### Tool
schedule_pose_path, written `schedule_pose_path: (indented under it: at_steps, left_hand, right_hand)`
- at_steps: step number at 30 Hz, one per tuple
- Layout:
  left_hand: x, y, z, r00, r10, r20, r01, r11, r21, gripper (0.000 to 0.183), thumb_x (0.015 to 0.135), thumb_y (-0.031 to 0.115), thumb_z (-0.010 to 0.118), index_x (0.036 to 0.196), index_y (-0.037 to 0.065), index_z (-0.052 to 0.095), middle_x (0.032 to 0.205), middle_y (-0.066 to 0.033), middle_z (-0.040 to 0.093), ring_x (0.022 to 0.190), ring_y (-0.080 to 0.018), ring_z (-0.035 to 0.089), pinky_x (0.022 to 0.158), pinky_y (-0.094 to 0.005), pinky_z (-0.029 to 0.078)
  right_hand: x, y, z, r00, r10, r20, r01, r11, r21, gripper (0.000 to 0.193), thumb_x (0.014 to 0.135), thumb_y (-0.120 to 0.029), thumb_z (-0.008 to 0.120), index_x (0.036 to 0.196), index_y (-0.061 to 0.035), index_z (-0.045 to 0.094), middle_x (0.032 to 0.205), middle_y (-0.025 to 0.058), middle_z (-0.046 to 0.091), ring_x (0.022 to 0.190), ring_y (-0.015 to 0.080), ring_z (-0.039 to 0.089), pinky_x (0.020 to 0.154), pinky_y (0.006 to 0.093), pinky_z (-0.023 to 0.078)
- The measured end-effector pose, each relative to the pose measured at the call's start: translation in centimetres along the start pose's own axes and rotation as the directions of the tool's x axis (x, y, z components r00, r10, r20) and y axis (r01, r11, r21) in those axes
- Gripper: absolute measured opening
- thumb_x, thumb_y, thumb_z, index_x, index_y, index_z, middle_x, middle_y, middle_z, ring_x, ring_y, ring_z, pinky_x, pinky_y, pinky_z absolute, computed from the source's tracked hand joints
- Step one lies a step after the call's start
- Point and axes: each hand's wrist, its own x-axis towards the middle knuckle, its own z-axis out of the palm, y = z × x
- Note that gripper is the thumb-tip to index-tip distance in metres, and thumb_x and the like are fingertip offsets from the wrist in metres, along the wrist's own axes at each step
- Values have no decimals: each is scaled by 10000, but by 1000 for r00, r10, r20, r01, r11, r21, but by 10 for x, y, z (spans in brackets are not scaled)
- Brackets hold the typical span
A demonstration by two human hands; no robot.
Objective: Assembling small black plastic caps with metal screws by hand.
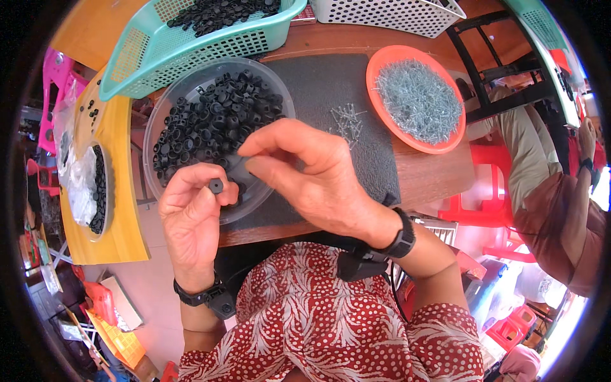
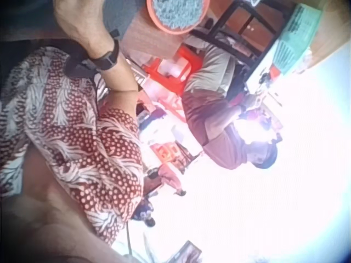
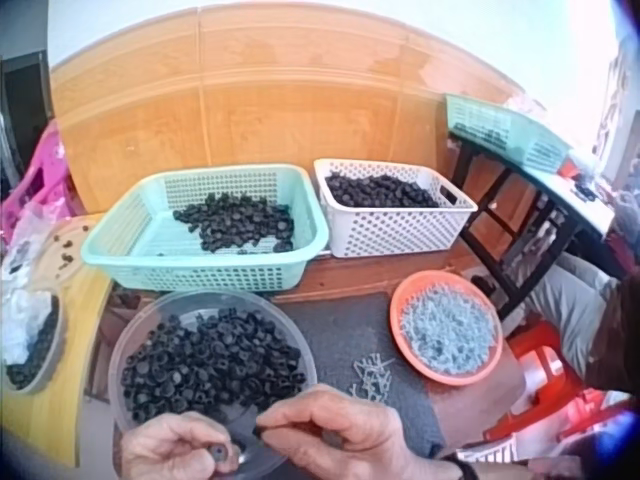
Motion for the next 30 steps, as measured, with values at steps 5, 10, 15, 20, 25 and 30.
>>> schedule_pose_path:
  at_steps: [5, 10, 15, 20, 25, 30]
  left_hand:
    - [-3, -5, 0, 1000, -25, -16, 25, 1000, 5, 303, 835, 163, 694, 1031, -44, 591, 930, -73, 623, 783, -131, 574, 746, -246, 464]
    - [-5, -5, 4, 998, -44, -35, 44, 999, -2, 306, 858, 185, 671, 1040, -45, 585, 915, -84, 628, 751, -135, 577, 713, -243, 466]
    - [-6, -7, 3, 1000, -18, -7, 18, 999, 31, 299, 880, 185, 645, 1050, -52, 578, 900, -93, 632, 713, -137, 578, 682, -246, 475]
    - [-9, -6, 8, 998, -8, -56, 10, 999, 36, 290, 866, 131, 657, 1067, -55, 563, 902, -87, 625, 717, -134, 586, 681, -240, 490]
    - [-10, -7, 6, 998, 3, -55, -2, 1000, 18, 276, 848, 87, 670, 1061, -50, 560, 904, -84, 616, 730, -136, 597, 688, -240, 504]
    - [-10, -8, 8, 995, 21, -97, -16, 999, 47, 276, 835, 56, 675, 1062, -50, 559, 905, -85, 616, 737, -132, 604, 698, -235, 515]
  right_hand:
    - [0, -3, 16, 999, -2, -39, 17, 921, 389, 106, 838, 54, 613, 939, 23, 624, 855, 45, 627, 745, 101, 618, 680, 228, 504]
    - [-7, -2, 29, 998, 48, -42, -17, 836, 548, 117, 844, 59, 603, 959, 34, 603, 849, 62, 626, 738, 109, 624, 666, 231, 514]
    - [-10, -1, 31, 995, 46, -88, -1, 892, 452, 113, 853, 53, 594, 965, 36, 591, 861, 70, 614, 736, 98, 622, 641, 214, 507]
    - [-12, 6, 32, 986, -124, -112, 153, 939, 308, 158, 817, 86, 611, 962, 27, 587, 913, 108, 590, 742, 138, 599, 650, 249, 490]
    - [-14, 8, 35, 956, -207, -206, 242, 957, 162, 205, 750, 114, 641, 917, -2, 613, 871, 92, 596, 697, 141, 580, 597, 248, 473]
    - [-13, 8, 29, 951, -263, -162, 275, 959, 61, 208, 723, 97, 664, 898, -4, 618, 865, 96, 611, 717, 164, 585, 607, 257, 474]
